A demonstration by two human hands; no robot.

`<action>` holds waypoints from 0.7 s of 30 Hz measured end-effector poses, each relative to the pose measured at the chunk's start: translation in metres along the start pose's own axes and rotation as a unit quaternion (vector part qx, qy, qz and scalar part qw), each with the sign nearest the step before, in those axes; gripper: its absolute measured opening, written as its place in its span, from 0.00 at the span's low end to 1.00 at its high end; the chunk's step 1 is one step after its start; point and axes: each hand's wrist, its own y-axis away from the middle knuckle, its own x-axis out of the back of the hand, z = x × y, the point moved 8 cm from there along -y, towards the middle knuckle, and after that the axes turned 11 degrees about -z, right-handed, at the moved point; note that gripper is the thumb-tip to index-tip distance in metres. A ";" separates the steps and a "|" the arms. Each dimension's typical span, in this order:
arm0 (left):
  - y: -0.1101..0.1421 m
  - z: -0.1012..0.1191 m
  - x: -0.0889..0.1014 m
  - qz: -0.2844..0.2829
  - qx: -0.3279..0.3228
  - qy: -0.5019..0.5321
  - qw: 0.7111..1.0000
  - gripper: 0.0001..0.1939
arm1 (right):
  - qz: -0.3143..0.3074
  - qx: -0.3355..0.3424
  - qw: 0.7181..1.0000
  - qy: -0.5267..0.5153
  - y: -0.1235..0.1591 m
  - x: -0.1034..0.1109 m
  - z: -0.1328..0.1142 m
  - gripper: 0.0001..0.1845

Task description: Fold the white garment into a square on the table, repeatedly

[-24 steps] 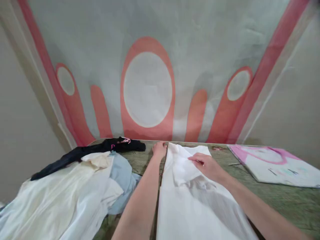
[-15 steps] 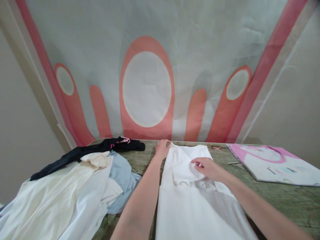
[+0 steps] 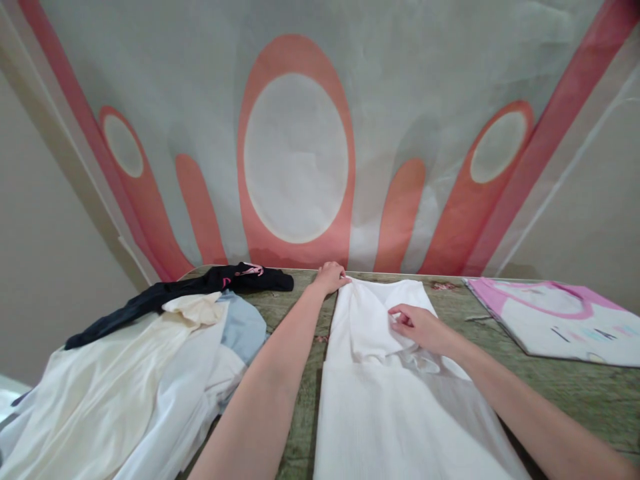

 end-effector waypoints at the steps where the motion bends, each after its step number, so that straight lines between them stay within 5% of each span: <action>1: -0.002 0.000 0.002 0.003 0.004 -0.008 1.000 0.14 | 0.006 -0.001 1.000 0.008 -0.001 0.000 0.001 0.16; 9: 0.008 0.019 0.019 0.028 0.002 -0.050 0.998 0.13 | 0.101 -0.009 0.990 0.093 0.002 0.023 0.007 0.16; 13: 0.022 0.034 0.008 -0.013 -0.044 -0.059 0.997 0.17 | 0.119 -0.015 0.979 0.165 -0.001 0.036 0.017 0.18; 21: 0.040 0.033 -0.027 -0.112 -0.056 -0.066 0.990 0.34 | 0.029 -0.099 0.959 0.264 -0.002 0.012 0.044 0.34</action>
